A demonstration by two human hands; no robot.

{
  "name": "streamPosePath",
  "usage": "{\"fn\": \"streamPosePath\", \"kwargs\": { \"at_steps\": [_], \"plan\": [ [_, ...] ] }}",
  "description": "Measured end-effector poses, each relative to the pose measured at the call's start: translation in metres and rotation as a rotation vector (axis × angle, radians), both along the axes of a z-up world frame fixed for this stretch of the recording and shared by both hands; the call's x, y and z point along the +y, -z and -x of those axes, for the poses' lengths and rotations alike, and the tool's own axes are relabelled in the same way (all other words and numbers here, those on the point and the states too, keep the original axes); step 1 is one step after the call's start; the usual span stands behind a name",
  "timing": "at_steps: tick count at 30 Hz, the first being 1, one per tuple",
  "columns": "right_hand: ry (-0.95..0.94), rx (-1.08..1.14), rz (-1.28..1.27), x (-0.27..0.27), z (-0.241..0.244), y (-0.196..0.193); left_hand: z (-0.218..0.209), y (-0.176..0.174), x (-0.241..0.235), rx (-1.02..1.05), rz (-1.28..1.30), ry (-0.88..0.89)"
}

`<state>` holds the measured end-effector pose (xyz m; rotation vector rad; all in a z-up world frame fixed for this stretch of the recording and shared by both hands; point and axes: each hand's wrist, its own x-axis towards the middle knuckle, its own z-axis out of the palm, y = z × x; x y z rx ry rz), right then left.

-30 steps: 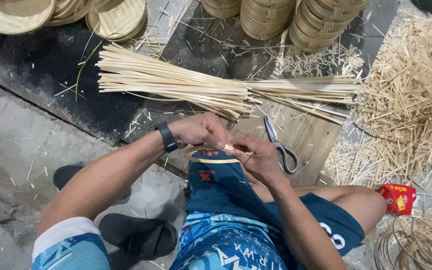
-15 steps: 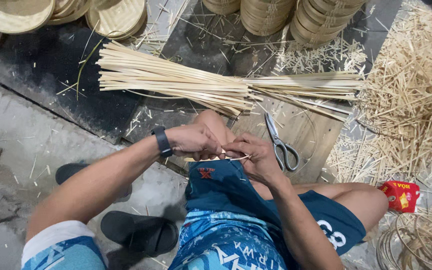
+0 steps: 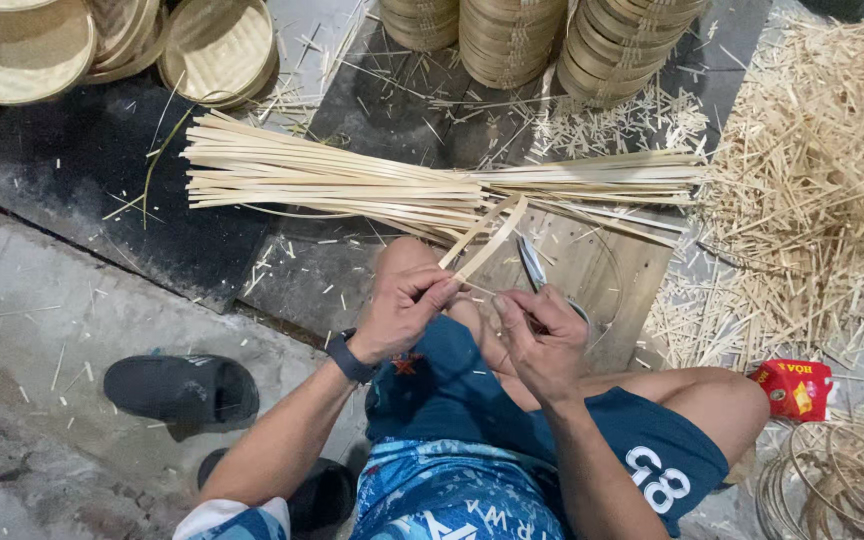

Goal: The person sits on the floor and bends thin bamboo strips into circular rings, joining the ends by hand. The person repeatedly forms rings and places them aside among other finished rings.

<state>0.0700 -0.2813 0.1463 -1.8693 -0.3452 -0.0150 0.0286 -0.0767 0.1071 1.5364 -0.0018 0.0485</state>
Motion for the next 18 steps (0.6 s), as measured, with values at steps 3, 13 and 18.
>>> {"fn": "streamPosePath", "kwargs": {
  "at_steps": [3,13,18],
  "plan": [
    [0.071,0.007,-0.013,-0.001,0.001,-0.001,0.000,0.000,-0.002,0.025,0.040,0.009],
    [0.019,0.030,-0.064,-0.002,0.006,0.002,-0.001,0.011,-0.005,0.056,0.104,0.007],
    [-0.024,0.051,-0.036,-0.006,0.001,0.019,0.002,0.009,-0.012,0.082,0.075,0.026]
  ]
}}
